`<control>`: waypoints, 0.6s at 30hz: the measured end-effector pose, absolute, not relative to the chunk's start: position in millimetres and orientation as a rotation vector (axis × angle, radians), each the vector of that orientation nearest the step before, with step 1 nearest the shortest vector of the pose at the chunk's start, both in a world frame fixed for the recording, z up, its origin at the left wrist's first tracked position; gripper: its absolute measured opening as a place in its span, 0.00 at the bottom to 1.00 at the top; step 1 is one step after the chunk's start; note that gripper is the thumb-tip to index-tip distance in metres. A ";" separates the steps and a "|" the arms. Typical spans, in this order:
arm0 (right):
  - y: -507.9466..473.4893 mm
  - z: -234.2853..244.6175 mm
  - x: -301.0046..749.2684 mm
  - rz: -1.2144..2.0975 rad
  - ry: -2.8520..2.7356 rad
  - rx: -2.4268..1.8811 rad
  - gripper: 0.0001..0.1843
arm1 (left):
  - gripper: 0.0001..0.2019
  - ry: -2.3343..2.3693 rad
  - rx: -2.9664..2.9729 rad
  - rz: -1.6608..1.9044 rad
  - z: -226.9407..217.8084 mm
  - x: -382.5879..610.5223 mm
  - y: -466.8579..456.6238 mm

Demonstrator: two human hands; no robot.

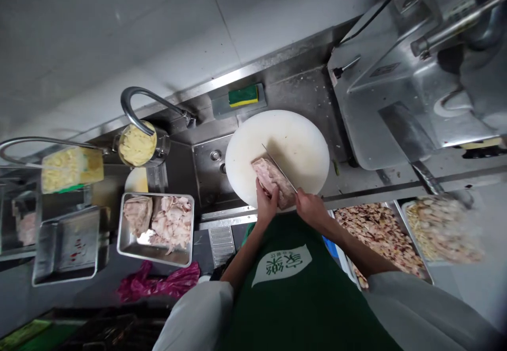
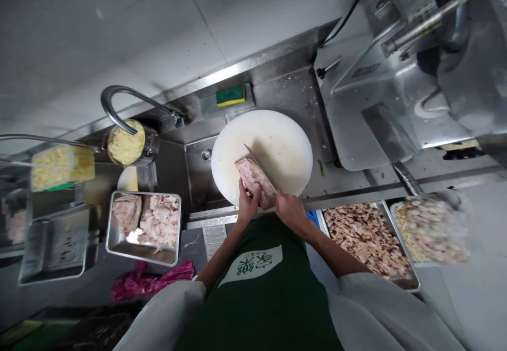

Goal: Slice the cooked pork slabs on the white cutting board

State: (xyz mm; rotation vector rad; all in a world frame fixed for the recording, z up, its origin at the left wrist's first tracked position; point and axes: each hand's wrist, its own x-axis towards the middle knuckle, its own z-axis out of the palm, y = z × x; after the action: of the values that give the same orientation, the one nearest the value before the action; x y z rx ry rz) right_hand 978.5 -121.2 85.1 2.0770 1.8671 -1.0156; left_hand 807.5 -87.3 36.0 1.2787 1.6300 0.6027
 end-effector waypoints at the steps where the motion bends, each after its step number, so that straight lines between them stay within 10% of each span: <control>1: -119.5 85.7 980.5 -1.005 1.871 2.063 0.18 | 0.42 1.636 1.262 0.610 35.9 807.4 -88.4; 10: -101.4 94.2 989.8 -0.996 1.853 2.005 0.19 | 0.11 1.368 2.340 0.709 32.9 791.5 -22.6; 18: -139.2 94.7 984.9 -1.062 1.806 1.944 0.23 | 0.09 1.165 2.532 0.466 23.7 799.8 -0.5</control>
State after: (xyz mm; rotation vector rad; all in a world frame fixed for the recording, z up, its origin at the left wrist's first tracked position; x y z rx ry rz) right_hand 984.9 -139.2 94.7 1.9441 1.8056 -1.0624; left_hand 799.8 -0.5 23.7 2.5318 1.1650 0.4660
